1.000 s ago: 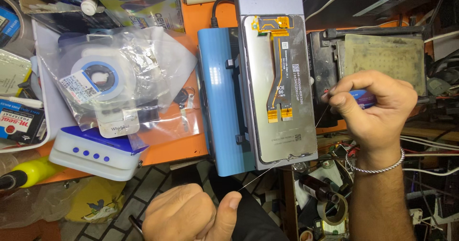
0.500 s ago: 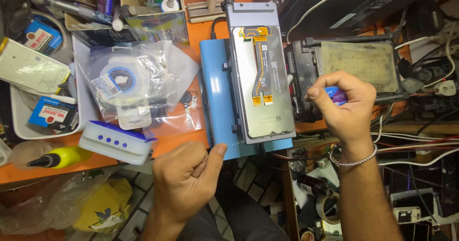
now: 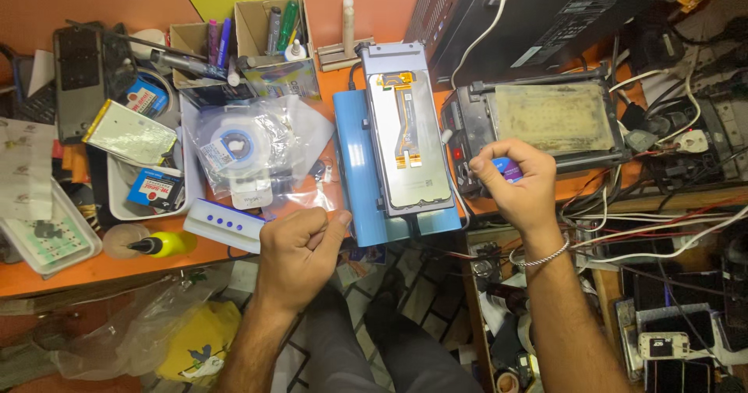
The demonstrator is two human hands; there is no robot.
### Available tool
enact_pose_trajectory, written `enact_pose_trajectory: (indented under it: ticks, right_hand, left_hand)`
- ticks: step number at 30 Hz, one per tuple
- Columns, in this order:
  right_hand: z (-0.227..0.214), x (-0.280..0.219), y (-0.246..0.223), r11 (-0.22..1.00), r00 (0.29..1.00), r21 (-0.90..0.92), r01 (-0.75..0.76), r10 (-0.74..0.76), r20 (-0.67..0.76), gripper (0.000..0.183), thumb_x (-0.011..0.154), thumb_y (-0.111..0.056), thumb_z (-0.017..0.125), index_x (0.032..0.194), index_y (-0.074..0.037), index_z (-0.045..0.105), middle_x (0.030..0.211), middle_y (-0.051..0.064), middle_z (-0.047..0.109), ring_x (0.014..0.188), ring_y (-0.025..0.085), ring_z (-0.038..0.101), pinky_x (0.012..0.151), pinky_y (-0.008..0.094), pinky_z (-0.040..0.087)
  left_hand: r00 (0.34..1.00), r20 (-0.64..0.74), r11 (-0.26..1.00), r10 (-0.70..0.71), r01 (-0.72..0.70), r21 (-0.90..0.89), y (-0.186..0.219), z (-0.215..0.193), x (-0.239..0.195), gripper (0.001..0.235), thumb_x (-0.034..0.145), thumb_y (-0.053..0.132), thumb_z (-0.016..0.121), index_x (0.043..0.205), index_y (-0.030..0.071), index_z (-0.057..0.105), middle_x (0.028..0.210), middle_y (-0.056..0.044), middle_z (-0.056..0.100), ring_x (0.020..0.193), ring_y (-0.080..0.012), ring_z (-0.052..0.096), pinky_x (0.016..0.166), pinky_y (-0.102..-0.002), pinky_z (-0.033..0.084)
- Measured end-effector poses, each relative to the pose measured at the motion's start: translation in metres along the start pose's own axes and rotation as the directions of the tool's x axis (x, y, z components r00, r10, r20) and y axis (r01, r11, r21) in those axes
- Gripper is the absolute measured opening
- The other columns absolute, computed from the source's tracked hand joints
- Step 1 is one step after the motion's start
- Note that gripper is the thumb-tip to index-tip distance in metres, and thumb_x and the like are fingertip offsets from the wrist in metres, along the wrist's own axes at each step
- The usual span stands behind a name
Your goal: The person uses tweezers to manipulate small components on a disassembled mobile phone chassis. They then move to a blue screen laminating machine, where they apply a strip of adhesive tape to the edge of a smartphone display panel mounted on the device.
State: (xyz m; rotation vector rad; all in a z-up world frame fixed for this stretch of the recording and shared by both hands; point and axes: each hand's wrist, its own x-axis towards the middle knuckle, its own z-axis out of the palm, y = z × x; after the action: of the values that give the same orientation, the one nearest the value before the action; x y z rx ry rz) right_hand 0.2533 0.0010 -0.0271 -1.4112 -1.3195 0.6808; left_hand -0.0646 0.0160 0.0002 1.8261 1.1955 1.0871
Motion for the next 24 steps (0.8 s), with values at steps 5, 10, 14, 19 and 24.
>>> enact_pose_trajectory:
  ticks: [5,10,14,19,24]
  right_hand:
    - [0.003,0.001,-0.003,0.997,0.999,0.068,-0.039,0.038,0.024,0.01,0.094,-0.009,0.076,0.092,-0.002,0.07,0.081,-0.001,0.07,0.072,0.005,0.064,0.063,0.02,0.052]
    - [0.006,0.006,-0.005,0.997,0.998,-0.053,0.055,-0.053,0.026,0.011,0.093,-0.009,0.078,0.092,-0.002,0.071,0.084,-0.002,0.07,0.076,0.003,0.06,0.068,0.019,0.048]
    - [0.01,0.009,-0.009,0.99,0.999,-0.134,0.045,-0.044,0.013,0.011,0.092,-0.01,0.08,0.091,-0.002,0.072,0.08,-0.002,0.068,0.071,0.002,0.056,0.064,0.02,0.045]
    - [0.014,0.021,-0.018,0.982,0.999,-0.184,0.038,-0.032,0.034,0.01,0.089,-0.01,0.08,0.089,-0.003,0.073,0.074,-0.003,0.067,0.066,0.001,0.056,0.06,0.02,0.044]
    - [0.012,0.033,-0.028,0.979,0.997,-0.199,0.04,-0.026,0.072,0.008,0.089,-0.01,0.079,0.089,-0.004,0.073,0.076,-0.002,0.068,0.065,0.003,0.053,0.059,0.022,0.042]
  left_hand:
    - [0.998,0.046,0.999,-0.038,0.038,-0.003,-0.004,-0.007,-0.006,0.049,0.091,0.011,0.075,0.06,0.001,0.038,0.052,-0.004,0.031,0.048,-0.0133,0.028,0.046,-0.037,0.024]
    - [0.997,0.021,0.997,-0.07,0.071,-0.019,0.003,-0.006,-0.02,0.051,0.09,0.01,0.075,0.059,0.001,0.035,0.052,-0.003,0.029,0.048,-0.0121,0.027,0.045,-0.037,0.023]
    - [0.994,-0.005,0.994,-0.105,0.105,-0.037,0.008,-0.002,-0.023,0.052,0.09,0.009,0.075,0.059,0.002,0.034,0.051,-0.003,0.027,0.047,-0.0115,0.025,0.045,-0.036,0.022]
    - [0.991,-0.009,0.988,-0.135,0.134,-0.079,0.018,0.001,-0.024,0.051,0.09,0.008,0.074,0.058,0.004,0.035,0.05,-0.002,0.028,0.046,-0.0104,0.027,0.044,-0.035,0.023]
    - [0.995,-0.007,0.987,-0.098,0.097,-0.129,0.03,0.005,-0.027,0.052,0.09,0.008,0.074,0.059,0.005,0.033,0.052,-0.001,0.031,0.046,-0.0096,0.032,0.043,-0.032,0.031]
